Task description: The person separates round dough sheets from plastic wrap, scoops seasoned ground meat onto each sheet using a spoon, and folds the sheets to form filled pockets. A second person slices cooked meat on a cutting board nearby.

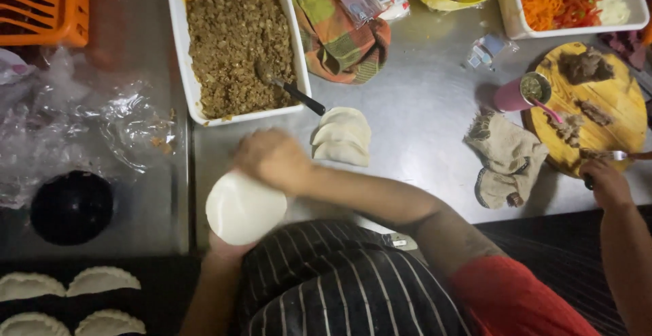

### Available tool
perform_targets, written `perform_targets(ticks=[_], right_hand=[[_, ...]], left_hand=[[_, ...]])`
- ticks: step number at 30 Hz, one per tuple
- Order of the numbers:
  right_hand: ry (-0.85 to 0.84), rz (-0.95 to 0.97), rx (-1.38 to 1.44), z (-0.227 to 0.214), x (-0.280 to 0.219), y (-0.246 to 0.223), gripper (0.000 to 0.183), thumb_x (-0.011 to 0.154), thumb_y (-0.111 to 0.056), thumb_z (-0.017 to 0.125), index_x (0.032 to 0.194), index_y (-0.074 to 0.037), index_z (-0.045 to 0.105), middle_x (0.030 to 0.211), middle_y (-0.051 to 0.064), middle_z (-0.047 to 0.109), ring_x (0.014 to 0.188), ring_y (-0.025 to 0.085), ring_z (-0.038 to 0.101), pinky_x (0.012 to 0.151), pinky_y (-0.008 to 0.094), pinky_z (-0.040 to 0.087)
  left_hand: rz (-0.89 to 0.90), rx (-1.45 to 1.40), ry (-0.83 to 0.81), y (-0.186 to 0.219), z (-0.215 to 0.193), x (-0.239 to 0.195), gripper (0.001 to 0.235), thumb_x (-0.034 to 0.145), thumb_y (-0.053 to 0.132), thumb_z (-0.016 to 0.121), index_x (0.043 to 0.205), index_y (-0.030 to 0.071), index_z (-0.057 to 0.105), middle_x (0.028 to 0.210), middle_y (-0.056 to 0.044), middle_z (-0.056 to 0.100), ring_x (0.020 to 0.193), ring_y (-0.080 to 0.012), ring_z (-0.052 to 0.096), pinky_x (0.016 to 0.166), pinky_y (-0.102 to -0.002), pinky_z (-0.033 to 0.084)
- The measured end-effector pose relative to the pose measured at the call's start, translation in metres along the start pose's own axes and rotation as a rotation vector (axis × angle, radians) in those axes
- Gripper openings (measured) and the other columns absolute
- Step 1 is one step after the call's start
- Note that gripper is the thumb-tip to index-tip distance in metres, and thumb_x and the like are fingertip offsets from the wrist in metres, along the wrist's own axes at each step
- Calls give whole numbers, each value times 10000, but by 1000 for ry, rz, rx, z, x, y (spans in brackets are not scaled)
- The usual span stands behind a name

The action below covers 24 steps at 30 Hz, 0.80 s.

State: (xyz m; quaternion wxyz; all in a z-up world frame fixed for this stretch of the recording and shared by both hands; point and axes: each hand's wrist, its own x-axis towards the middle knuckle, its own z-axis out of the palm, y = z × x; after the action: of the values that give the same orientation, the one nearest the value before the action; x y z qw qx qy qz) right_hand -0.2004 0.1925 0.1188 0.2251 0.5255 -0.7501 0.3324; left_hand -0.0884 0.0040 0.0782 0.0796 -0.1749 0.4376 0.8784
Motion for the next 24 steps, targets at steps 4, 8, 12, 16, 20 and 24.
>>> perform_targets(ticks=[4,8,12,16,20,24], right_hand=[[-271,428,-149,-11,-21,75,191,953,-225,637,1118,-134,670,1057,117,613,986,319,657,815,416,557],[-684,608,-515,-23,-19,70,291,935,-87,618,1225,-90,604,1153,175,562,874,375,711,628,472,621],[-698,643,-555,-7,-19,101,197,930,-50,559,1126,-65,563,1016,157,602,759,379,726,582,485,605],[-511,1067,-120,-7,-3,139,208,914,-207,606,1049,-113,732,856,192,735,805,421,755,633,526,597],[-64,1223,257,47,-21,175,294,957,-170,585,1147,5,725,814,250,728,709,353,759,583,429,597],[127,1424,466,94,-18,188,323,948,-222,563,1122,2,717,658,128,664,504,215,676,437,371,563]], left_hand=[[100,-281,-97,-5,4,-6,583,970,513,545,1377,100,615,1432,-154,602,1363,-353,525,1198,-551,312],[231,-563,-205,-4,8,-10,559,963,450,599,1371,68,605,1447,-198,581,1384,-397,496,1258,-595,228],[307,-733,-276,1,14,-20,547,958,408,634,1368,47,598,1457,-227,567,1398,-425,476,1298,-624,172],[424,-711,-263,7,16,-32,458,961,392,643,1302,87,660,1396,-179,625,1393,-384,503,1283,-602,211],[489,-697,-327,4,23,-34,393,975,399,647,1283,158,686,1416,-124,617,1467,-320,424,1290,-600,190],[466,-697,-311,0,11,-20,398,980,404,632,1288,158,679,1418,-119,615,1460,-316,432,1286,-592,203]])
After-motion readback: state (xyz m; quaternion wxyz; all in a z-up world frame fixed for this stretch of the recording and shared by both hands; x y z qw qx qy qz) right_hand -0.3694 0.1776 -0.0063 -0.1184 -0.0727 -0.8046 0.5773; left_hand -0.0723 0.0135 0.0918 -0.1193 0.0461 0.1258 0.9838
